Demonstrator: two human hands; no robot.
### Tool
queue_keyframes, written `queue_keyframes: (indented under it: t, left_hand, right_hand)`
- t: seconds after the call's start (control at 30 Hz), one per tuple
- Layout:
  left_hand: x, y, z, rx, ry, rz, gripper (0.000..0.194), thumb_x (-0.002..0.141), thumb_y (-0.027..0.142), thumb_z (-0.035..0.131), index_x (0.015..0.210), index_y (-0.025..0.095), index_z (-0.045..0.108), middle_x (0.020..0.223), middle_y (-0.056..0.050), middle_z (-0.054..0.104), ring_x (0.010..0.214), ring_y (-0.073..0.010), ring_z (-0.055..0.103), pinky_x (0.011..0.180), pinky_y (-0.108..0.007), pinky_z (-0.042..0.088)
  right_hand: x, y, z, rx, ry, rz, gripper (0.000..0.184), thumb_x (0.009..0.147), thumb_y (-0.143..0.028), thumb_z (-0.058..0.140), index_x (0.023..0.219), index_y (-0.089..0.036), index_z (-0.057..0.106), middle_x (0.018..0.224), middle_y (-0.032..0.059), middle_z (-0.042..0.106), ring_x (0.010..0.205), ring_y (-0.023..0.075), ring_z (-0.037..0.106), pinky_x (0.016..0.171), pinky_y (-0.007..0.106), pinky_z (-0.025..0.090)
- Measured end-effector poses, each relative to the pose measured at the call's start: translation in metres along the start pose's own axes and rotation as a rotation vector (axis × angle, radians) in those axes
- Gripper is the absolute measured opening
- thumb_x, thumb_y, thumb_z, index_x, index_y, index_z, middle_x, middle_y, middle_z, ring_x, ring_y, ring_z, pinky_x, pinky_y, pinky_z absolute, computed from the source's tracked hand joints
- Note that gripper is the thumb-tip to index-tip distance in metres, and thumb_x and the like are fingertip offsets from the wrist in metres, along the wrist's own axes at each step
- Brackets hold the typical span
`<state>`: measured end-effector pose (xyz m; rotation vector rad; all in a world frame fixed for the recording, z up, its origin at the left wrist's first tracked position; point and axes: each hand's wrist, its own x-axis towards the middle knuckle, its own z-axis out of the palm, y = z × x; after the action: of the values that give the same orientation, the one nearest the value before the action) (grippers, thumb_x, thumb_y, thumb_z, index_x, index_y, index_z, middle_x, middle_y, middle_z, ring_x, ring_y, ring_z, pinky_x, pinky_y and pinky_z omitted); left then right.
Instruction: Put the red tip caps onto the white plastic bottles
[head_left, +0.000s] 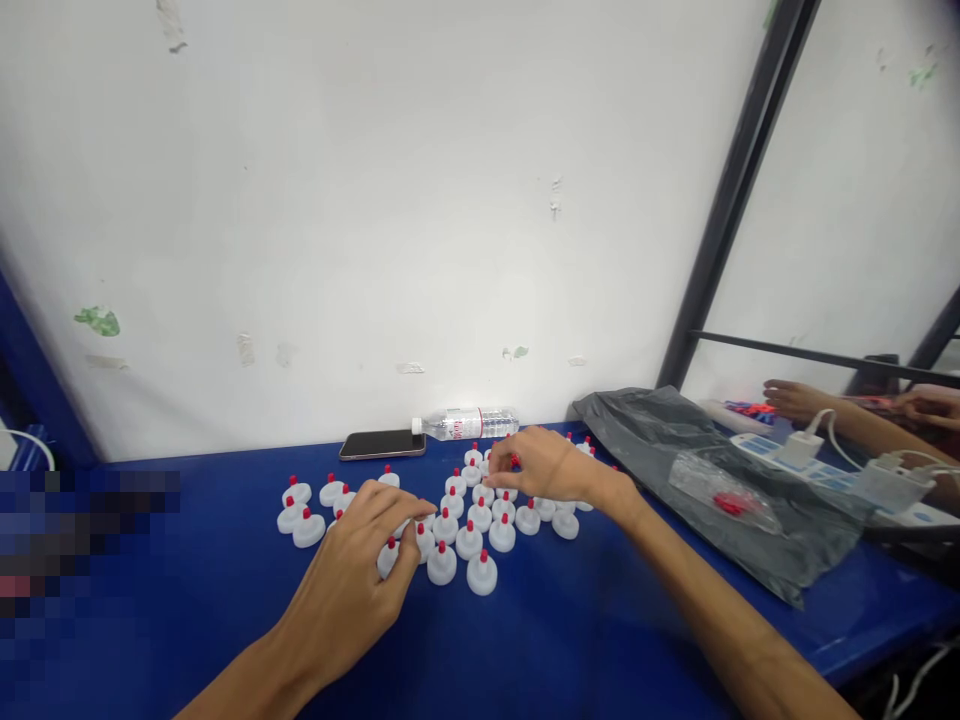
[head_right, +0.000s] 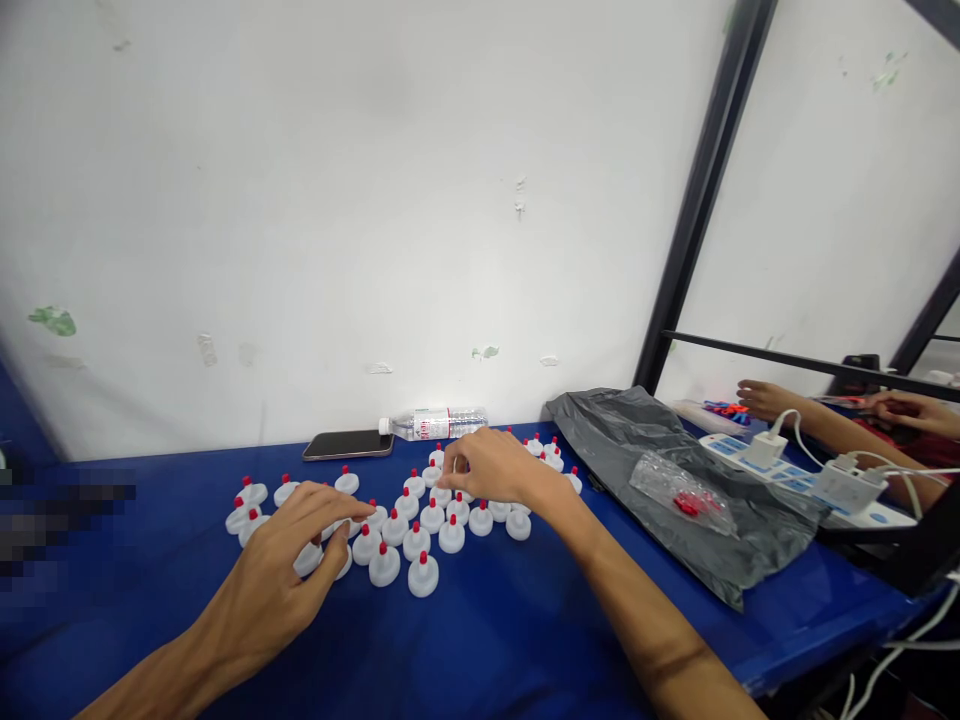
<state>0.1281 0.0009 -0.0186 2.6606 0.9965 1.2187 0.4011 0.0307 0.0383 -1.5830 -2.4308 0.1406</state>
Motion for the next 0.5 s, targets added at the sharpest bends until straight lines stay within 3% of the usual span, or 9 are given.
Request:
queue_keyframes:
  t: [0.13,0.33,0.43,0.5]
  left_hand:
    - [0.0,0.0,0.001,-0.008,-0.02,-0.006,0.026,0.097,0.017,0.045,0.108,0.025,0.067,0.1,-0.003,0.071,0.098,-0.0224,0.059,0.084,-0.036,0.051]
    - [-0.001,0.0,0.001,-0.025,-0.027,-0.012,0.027,0.097,0.016,0.043,0.107,0.025,0.067,0.099,-0.002,0.071,0.096,-0.0218,0.059,0.084,-0.036,0.051]
    - [-0.001,-0.001,0.0,-0.02,-0.017,0.003,0.026,0.098,0.017,0.043,0.107,0.025,0.067,0.099,-0.003,0.071,0.097,-0.0223,0.059,0.083,-0.036,0.051]
    - [-0.001,-0.001,0.0,-0.011,-0.016,0.011,0.026,0.098,0.017,0.044,0.108,0.025,0.067,0.099,-0.003,0.071,0.097,-0.0224,0.06,0.084,-0.037,0.052]
  right_hand:
    - [-0.01,0.001,-0.018,-0.036,-0.005,0.191,0.028,0.093,-0.042,0.059,0.083,-0.022,0.076,0.074,0.0027,0.076,0.07,0.018,0.068,0.061,0.026,0.041]
    - [-0.018,0.009,-0.021,-0.099,-0.251,0.374,0.007,0.069,-0.022,0.077,0.076,-0.023,0.078,0.069,0.0001,0.074,0.058,0.0153,0.066,0.053,0.024,0.038]
    - [-0.018,0.009,-0.021,-0.138,-0.235,0.367,0.01,0.065,-0.012,0.077,0.069,-0.021,0.077,0.071,0.0019,0.075,0.065,0.0169,0.067,0.055,0.024,0.037]
    - [-0.018,0.007,-0.025,-0.16,-0.164,0.363,0.007,0.07,-0.017,0.076,0.074,-0.022,0.078,0.081,0.0031,0.076,0.073,0.0186,0.068,0.058,0.025,0.038]
